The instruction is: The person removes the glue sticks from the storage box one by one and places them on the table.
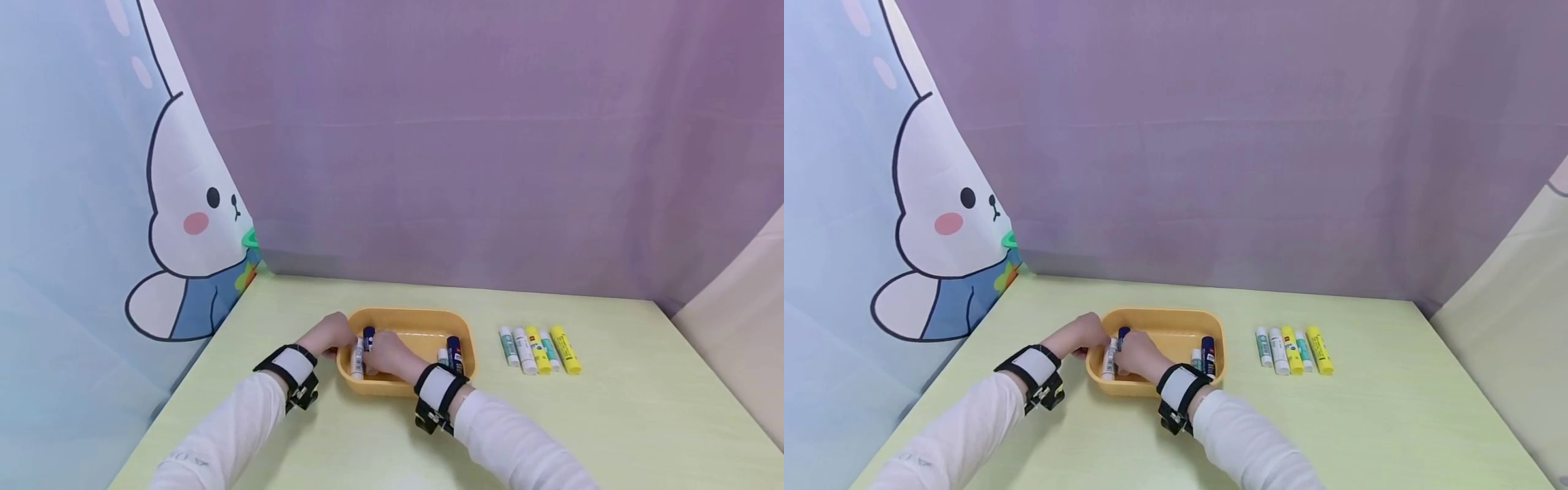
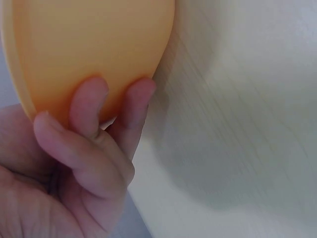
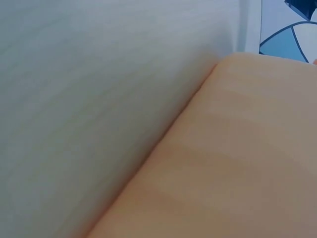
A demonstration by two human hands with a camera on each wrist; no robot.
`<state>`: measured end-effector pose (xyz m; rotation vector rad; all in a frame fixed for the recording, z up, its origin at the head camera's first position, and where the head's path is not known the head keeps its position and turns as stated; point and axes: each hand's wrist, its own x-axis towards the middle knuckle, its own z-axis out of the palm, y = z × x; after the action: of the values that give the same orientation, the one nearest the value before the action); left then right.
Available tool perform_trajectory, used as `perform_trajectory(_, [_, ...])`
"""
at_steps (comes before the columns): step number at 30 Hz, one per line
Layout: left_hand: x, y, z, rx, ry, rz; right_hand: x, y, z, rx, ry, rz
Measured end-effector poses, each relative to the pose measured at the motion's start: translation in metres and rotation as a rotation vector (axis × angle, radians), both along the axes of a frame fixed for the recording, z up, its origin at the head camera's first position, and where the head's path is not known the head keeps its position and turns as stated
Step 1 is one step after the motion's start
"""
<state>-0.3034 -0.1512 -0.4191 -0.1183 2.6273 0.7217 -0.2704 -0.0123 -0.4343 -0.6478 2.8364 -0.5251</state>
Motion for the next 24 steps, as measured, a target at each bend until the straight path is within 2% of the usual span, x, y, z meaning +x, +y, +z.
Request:
perform_trajectory(1, [0.0, 0.0, 0.0, -0.004, -0.001, -0.001, 0.0, -0.001, 0.0, -0.013, -0.01, -0.014])
perform_trajectory(3, [0.0, -0.002, 0.001, -0.015, -0.004, -0.003, 0.001, -0.002, 0.0, -0.114, -0.093, -0.101])
perform_trajectory(4, [0.0, -0.003, 0.001, -0.021, -0.007, -0.003, 0.002, -0.002, -0.001, -0.134, -0.115, -0.117])
perform_trajectory(10, [0.002, -0.005, 0.003, -0.039, -0.027, -0.01, 0.002, 0.0, -0.003, -0.204, -0.216, -0.164])
perform_trajectory(15, [0.003, -0.004, 0.007, -0.025, -0.029, -0.005, 0.001, 0.004, -0.003, -0.251, -0.257, -0.169])
perform_trajectory(18, [0.003, -0.003, 0.011, -0.026, -0.005, -0.006, 0.002, 0.006, -0.001, -0.283, -0.279, -0.17])
perform_trajectory(24, [0.001, 0.001, 0.013, -0.066, 0.057, -0.053, 0.003, 0.008, 0.002, -0.308, -0.345, -0.2])
